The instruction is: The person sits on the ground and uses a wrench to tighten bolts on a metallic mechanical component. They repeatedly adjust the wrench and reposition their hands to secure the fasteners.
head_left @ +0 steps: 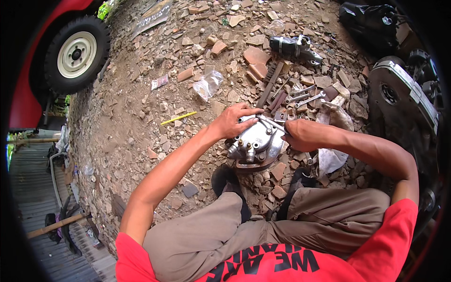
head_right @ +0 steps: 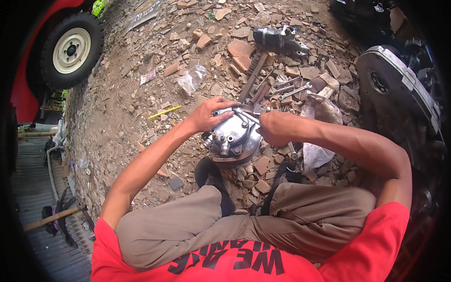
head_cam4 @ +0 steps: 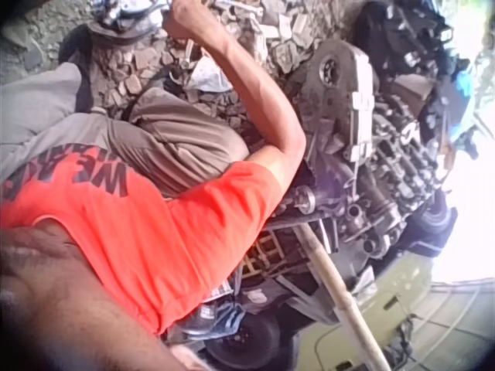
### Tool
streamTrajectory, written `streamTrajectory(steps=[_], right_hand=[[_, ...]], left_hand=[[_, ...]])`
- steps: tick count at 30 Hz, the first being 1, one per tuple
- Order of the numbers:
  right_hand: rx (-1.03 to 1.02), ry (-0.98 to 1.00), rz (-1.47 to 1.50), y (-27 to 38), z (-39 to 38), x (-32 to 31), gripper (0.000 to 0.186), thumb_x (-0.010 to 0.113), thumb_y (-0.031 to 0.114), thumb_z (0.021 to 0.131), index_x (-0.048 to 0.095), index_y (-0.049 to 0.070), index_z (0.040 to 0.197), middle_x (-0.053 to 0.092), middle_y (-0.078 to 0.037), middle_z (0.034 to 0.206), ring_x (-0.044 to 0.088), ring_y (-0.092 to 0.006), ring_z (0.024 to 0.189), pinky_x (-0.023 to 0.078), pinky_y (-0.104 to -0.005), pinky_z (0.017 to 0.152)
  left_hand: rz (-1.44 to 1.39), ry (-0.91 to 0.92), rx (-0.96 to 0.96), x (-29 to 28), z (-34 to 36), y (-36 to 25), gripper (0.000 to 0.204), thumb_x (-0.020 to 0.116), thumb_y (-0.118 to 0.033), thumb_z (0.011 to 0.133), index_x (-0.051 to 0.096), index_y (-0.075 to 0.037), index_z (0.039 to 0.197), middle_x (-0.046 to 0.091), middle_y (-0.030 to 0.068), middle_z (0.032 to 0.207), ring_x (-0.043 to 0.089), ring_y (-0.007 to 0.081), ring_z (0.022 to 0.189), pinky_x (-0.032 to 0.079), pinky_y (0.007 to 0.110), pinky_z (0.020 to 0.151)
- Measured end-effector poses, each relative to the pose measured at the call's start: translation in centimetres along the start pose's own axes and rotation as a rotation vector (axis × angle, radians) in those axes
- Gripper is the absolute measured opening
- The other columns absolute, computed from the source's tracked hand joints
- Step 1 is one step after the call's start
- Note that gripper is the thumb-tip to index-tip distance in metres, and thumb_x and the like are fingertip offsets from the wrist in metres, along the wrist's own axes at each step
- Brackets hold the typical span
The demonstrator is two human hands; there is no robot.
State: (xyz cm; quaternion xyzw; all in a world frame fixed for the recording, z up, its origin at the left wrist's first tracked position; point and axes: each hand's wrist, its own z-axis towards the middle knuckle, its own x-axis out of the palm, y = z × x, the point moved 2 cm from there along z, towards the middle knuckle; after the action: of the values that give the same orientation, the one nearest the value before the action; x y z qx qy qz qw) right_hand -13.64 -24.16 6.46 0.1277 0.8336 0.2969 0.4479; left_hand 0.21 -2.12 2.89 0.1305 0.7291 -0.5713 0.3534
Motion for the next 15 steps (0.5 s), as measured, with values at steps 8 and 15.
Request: streamTrajectory(steps=[8,15], right_hand=[[0.121,0.111,-0.033,1.3,0.5,-4.5,0.044,0.057,0.033,0.099,0.067,-0.007,0.085,0.068,-0.024,0.076,0.069,-0.0386,0.074,0.053,-0.0474,0.069],[0.118,0.056,-0.091,3.0,0.2,-5.2,0.042,0.057,0.032,0.098,0.068,-0.007,0.089,0.069,-0.023,0.077,0.069,-0.0369,0.074,0.053,-0.0465,0.070]], left_hand=[[-0.090,-0.089,-0.157,0.9,0.1,-0.6,0.033,0.067,-0.028,0.097,0.070,-0.013,0.127,0.067,0.0117,0.122,0.062,0.0273,0.120,0.049,0.039,0.104],[0.005,-0.206,-0.011,0.5,0.3,-0.8,0.029,0.071,-0.025,0.094,0.073,-0.009,0.119,0.068,0.0116,0.118,0.063,0.0281,0.115,0.050,0.040,0.101]])
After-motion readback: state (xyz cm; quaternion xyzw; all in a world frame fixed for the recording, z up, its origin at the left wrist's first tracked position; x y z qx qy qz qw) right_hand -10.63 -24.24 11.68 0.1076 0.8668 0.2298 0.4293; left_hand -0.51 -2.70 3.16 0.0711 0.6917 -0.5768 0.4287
